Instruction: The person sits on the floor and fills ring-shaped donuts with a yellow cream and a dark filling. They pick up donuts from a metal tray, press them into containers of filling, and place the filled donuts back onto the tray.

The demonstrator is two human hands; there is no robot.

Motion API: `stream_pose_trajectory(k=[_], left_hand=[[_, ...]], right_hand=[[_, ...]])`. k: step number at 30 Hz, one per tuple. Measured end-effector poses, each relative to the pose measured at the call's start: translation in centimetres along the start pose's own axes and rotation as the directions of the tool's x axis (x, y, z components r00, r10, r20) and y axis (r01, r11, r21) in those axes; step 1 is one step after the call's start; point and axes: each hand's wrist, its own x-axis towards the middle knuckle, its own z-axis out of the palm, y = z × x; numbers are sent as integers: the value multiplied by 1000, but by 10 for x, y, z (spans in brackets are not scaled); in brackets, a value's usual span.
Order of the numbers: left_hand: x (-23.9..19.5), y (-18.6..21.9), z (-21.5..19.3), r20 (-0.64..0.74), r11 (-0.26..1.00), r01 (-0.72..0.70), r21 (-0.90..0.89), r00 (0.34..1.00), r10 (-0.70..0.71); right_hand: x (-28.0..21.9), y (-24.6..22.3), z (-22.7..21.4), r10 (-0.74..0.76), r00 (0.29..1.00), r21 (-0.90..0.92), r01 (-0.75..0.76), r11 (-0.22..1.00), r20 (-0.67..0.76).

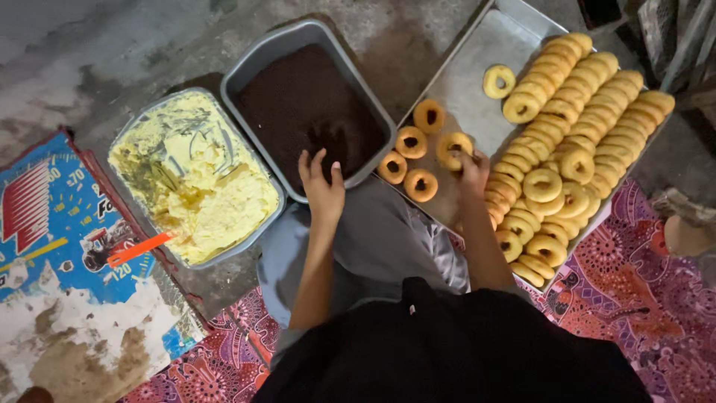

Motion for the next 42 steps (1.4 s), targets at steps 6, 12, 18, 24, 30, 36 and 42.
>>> stream_pose_trajectory(k=[6,12,18,24,30,36,42], left_hand=[[-20,1,19,55,979,90,-184,995,-81],[-38,-16,12,45,972,167,-168,986,-161],[-64,-36,-2,-52,901,236,-365,961,-272],[-66,-17,22,-83,876,114,-468,982,-172],[-105,15,95,682,142,801,-581,575,-453],[-119,-1,63,557,-261,493,-830,761,-331],[-151,-13,-47,451,-576,332,-747,890,-72]], right_hand=[[15,31,-23,-275,962,-715,193,672,2],[32,-6,-15,-207,925,-857,374,355,318],[153,-97,-48,-503,762,-895,442,-53,407],[193,-123,-12,-356,832,-904,398,-154,426],[-26,-121,35,-240,685,-593,721,359,688],[-194,-83,102,97,448,-432,747,505,889],[-262,-43,145,5,436,-419,863,283,900]])
